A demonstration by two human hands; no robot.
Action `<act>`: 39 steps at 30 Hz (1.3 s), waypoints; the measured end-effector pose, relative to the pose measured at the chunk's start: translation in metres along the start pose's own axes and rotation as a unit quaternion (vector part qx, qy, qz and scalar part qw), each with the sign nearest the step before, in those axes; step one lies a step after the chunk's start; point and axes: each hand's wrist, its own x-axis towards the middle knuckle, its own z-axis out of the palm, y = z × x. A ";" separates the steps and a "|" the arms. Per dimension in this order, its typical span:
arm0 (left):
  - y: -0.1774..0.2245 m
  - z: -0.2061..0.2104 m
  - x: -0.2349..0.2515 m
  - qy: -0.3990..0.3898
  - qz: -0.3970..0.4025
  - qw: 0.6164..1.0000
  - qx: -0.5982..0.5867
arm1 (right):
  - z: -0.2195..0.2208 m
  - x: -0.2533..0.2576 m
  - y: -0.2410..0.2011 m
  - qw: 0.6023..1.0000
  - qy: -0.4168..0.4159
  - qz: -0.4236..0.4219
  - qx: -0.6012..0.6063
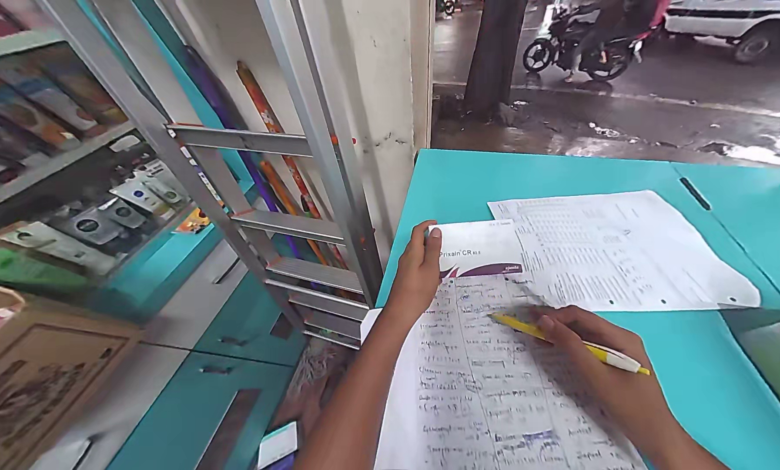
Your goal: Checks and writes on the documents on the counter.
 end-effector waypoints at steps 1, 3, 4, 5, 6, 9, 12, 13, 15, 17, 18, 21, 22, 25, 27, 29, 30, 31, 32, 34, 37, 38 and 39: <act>0.000 0.000 0.000 0.001 0.000 1.000 -0.002 | 0.000 0.000 0.000 1.000 0.000 0.000 0.003; 0.001 0.000 -0.001 0.002 -0.001 1.000 -0.004 | 0.001 0.000 -0.001 1.000 -0.002 0.001 0.004; 0.001 0.000 -0.001 0.002 -0.002 1.000 -0.005 | 0.001 0.000 -0.001 1.000 -0.003 0.000 0.004; 0.001 0.000 -0.001 0.001 -0.003 1.000 -0.005 | 0.000 0.000 -0.001 1.000 -0.003 -0.001 0.003; 0.001 0.000 0.000 0.002 -0.004 1.000 -0.003 | 0.000 0.000 -0.001 1.000 -0.003 -0.002 0.003; 0.002 0.000 0.000 -0.002 -0.010 1.000 -0.002 | 0.000 0.000 0.000 1.000 -0.006 -0.001 -0.001; 0.002 0.000 -0.001 -0.003 -0.010 1.000 -0.002 | 0.000 0.000 0.001 1.000 -0.007 0.001 -0.008; 0.002 0.000 -0.001 -0.001 -0.010 1.000 -0.004 | 0.000 0.000 0.001 1.000 -0.008 0.002 -0.009; 0.002 0.000 -0.001 0.001 -0.012 1.000 -0.008 | 0.001 0.000 0.001 1.000 -0.008 0.002 -0.011; 0.002 0.000 0.000 0.000 -0.010 1.000 -0.006 | 0.001 0.000 0.002 1.000 -0.006 0.002 -0.007; 0.002 0.000 0.000 -0.001 -0.008 1.000 -0.004 | 0.001 0.000 0.002 1.000 -0.007 0.003 -0.005; 0.002 0.000 -0.001 -0.002 -0.006 1.000 0.000 | 0.001 0.000 0.001 1.000 -0.007 0.001 -0.003; 0.002 0.000 -0.001 -0.002 -0.006 1.000 0.000 | 0.001 0.000 0.001 1.000 -0.007 0.000 -0.004; 0.002 -0.001 -0.002 -0.002 -0.003 1.000 0.003 | 0.002 0.000 0.000 1.000 -0.001 0.005 -0.008; 0.003 -0.001 -0.002 -0.001 -0.002 1.000 0.003 | 0.002 0.000 -0.002 1.000 -0.002 0.011 -0.008; 0.003 -0.001 -0.002 -0.001 -0.004 1.000 0.004 | 0.002 0.000 -0.002 1.000 -0.001 0.013 -0.007; 0.003 -0.001 -0.002 0.000 -0.005 1.000 0.005 | 0.002 0.000 -0.002 1.000 0.000 0.014 -0.006; 0.003 -0.001 -0.001 0.000 -0.006 1.000 0.005 | 0.002 0.000 -0.002 1.000 0.000 0.015 -0.005; 0.003 0.000 -0.001 0.000 -0.007 1.000 0.006 | 0.002 0.000 -0.002 1.000 0.000 0.015 -0.005; 0.003 0.000 -0.001 0.001 -0.010 1.000 0.008 | 0.001 0.000 -0.001 1.000 0.001 0.011 -0.003; 0.003 0.000 -0.002 0.000 -0.011 1.000 0.007 | 0.001 0.000 -0.002 1.000 0.000 0.011 -0.005; 0.003 -0.001 -0.002 0.000 -0.009 1.000 0.007 | 0.002 0.000 -0.002 1.000 0.000 0.012 -0.005; 0.004 -0.001 -0.002 0.000 -0.008 1.000 0.006 | 0.002 0.000 -0.002 1.000 0.001 0.013 -0.005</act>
